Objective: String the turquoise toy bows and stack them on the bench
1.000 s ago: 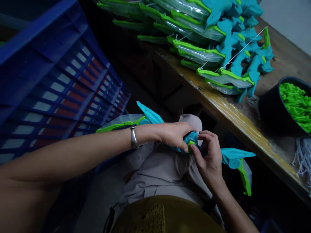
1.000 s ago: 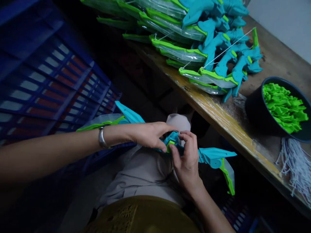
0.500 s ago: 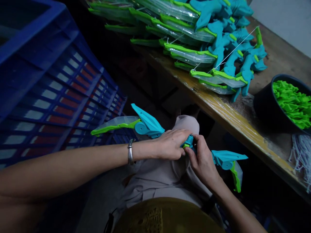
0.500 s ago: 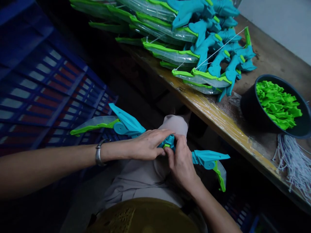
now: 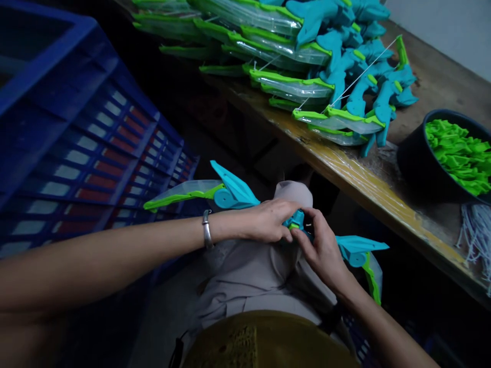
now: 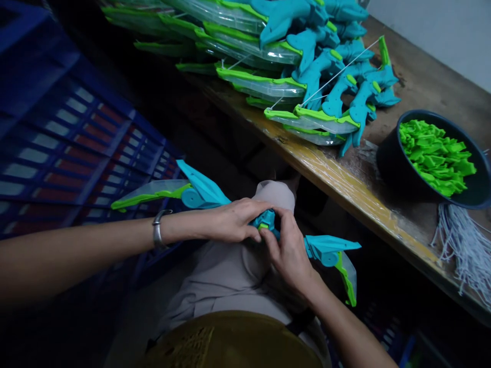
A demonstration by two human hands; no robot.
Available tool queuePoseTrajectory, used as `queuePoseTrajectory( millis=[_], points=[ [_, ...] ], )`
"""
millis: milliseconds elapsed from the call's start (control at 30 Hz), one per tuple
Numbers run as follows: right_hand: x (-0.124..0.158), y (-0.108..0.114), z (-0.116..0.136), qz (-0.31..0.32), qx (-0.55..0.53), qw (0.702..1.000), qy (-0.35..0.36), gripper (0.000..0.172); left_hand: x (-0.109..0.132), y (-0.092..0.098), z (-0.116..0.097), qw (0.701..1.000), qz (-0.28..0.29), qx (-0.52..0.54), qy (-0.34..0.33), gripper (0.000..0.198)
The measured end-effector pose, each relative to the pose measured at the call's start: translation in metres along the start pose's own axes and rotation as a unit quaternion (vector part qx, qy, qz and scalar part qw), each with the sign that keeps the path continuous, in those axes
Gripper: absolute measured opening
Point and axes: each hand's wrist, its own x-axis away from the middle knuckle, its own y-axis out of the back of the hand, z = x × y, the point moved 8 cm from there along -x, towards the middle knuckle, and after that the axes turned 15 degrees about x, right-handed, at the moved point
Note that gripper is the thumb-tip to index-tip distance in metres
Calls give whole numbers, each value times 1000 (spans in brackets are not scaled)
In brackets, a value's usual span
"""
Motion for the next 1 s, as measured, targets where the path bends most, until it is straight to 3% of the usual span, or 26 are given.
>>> queuePoseTrajectory(
  millis=[100,333,567,767,1000],
  points=[
    [8,8,7,-54,20,998,39,31,-5,-3,1,1000,24,-2,3,50],
    [20,9,12,-93,66,986,120,28,-6,-1,-2,999,36,3,-3,56],
    [20,12,15,-123,73,985,101,24,-5,3,-2,999,26,-9,-22,41],
    [10,17,14,-95,4,995,38,11,-4,6,-6,998,37,-40,13,51],
    [11,13,17,-97,39,992,73,15,-3,5,-3,999,40,-21,20,57]
  ],
)
